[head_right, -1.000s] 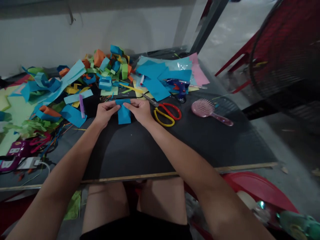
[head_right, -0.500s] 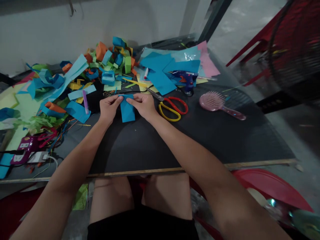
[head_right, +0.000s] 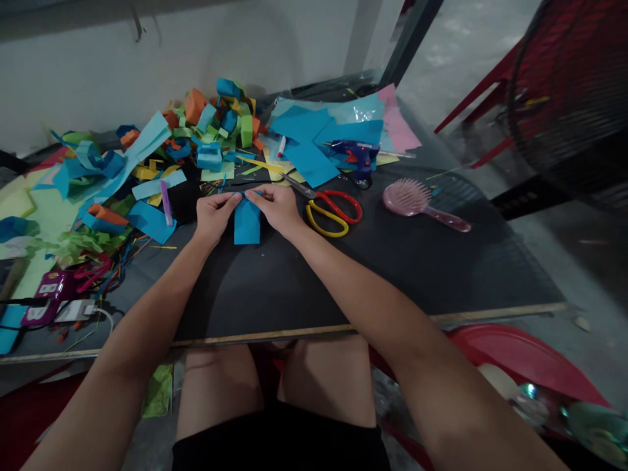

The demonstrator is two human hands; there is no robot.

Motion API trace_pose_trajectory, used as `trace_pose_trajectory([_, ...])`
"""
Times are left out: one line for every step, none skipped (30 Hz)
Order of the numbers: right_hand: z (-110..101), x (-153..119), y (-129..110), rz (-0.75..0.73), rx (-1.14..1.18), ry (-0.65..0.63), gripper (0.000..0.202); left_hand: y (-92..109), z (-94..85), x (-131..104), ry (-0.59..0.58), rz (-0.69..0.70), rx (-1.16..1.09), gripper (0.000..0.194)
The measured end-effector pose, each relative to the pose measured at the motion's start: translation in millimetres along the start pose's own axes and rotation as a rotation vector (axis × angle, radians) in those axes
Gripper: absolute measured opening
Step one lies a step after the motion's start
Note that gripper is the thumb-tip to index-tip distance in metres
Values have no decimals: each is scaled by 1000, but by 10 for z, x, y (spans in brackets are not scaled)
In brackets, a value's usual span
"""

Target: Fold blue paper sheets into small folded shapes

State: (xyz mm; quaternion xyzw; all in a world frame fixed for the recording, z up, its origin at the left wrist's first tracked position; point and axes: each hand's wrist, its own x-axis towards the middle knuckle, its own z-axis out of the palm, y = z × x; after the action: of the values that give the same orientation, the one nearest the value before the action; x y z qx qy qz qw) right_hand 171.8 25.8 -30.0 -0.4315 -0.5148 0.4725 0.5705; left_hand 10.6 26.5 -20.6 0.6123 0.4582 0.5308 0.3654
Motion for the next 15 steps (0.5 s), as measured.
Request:
trace_pose_trajectory([0,-2,6,-10,-6,2,39,-2,1,1,1,-7,-4,22])
trace_pose_trajectory([1,-3,11,-20,-11,3,38,-6,2,4,1,-13,-8,22])
trace_pose_trajectory([3,-5,14,-28,-14,4,38,-14,2,9,1,-18,-11,22])
trace_pose_trajectory([5,-6,15,-33,-15,9,38,-24,2,15,0,-22,-13,22])
trace_pose_trajectory([7,-6,13,-35,-16,15,37,-35,1,21,4,-26,-14,21])
trace_pose_trajectory([7,-7,9,-36,-18,21,37,-45,0,27,12,-27,-15,19])
trace_pose_trajectory([5,-9,2,-40,-23,23,36,-55,-1,33,23,-29,-16,18])
trace_pose_trajectory([1,-11,-5,-49,-32,21,36,-64,-1,37,34,-28,-18,17])
trace_pose_trajectory([-5,-13,-12,-61,-47,16,35,-69,-2,39,42,-27,-20,17])
trace_pose_trajectory([-12,-16,-18,-74,-70,10,35,-73,-1,39,45,-27,-21,16])
trace_pose_trajectory([-19,-18,-20,-86,-97,9,35,-74,0,37,46,-28,-21,16])
trace_pose_trajectory([-24,-21,-21,-94,-125,13,36,-73,2,33,45,-32,-19,15])
trace_pose_trajectory([-26,-23,-20,-97,-147,22,36,-71,5,29,43,-36,-17,15])
trace_pose_trajectory([-25,-24,-17,-97,-159,33,36,-69,8,25,44,-43,-16,15])
trace_pose_trajectory([-21,-24,-15,-95,-158,45,37,-68,11,22,46,-49,-16,15])
